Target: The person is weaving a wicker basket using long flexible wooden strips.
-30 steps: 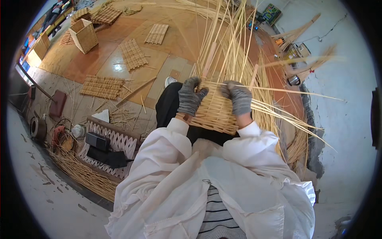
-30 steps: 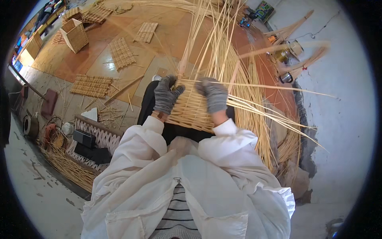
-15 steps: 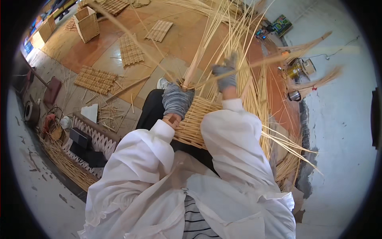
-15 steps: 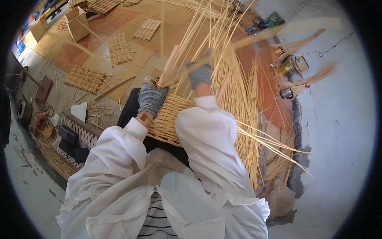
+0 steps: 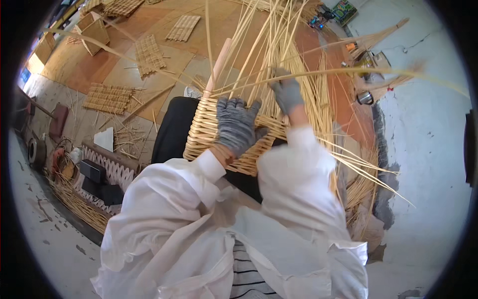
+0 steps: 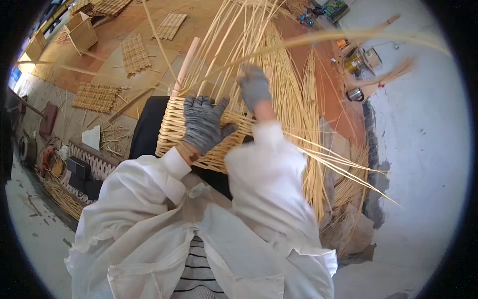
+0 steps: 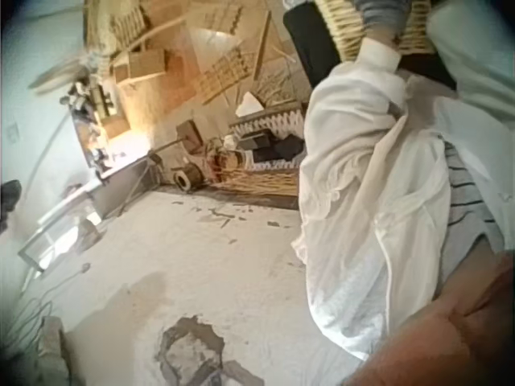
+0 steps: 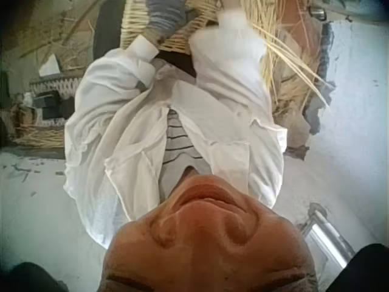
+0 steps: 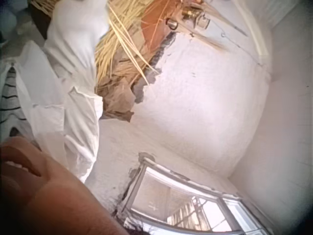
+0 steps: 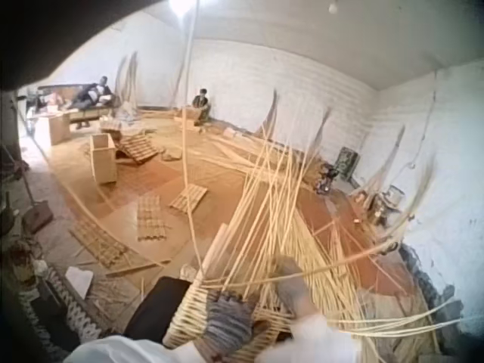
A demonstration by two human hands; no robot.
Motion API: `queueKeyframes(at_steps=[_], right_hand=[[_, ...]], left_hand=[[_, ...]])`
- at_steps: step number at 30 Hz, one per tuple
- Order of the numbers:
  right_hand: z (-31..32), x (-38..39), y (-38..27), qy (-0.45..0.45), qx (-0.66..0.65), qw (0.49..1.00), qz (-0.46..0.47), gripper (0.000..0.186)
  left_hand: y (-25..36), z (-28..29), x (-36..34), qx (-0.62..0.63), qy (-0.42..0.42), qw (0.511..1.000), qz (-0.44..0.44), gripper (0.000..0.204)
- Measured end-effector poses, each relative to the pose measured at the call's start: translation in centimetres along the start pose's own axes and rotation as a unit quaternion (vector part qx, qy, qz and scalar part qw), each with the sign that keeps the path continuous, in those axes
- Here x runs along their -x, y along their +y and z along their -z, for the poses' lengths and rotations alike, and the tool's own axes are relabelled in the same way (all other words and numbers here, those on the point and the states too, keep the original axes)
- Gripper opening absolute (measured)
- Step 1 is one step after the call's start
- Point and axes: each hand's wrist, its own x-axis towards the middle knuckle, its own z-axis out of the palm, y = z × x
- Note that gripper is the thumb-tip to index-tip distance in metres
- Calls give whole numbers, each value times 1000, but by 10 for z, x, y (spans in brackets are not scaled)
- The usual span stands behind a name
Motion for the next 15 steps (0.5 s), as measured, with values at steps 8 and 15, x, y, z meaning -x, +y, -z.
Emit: queueKeyframes(at_steps=[8, 15], right_hand=[[68, 81, -83, -42, -356, 889, -286, 51], [10, -37, -52, -65, -44, 987, -139, 50]], left_hand=[[-16, 0, 19, 13, -25, 998, 61, 50], [0, -11, -5, -38, -89, 986, 135, 63]])
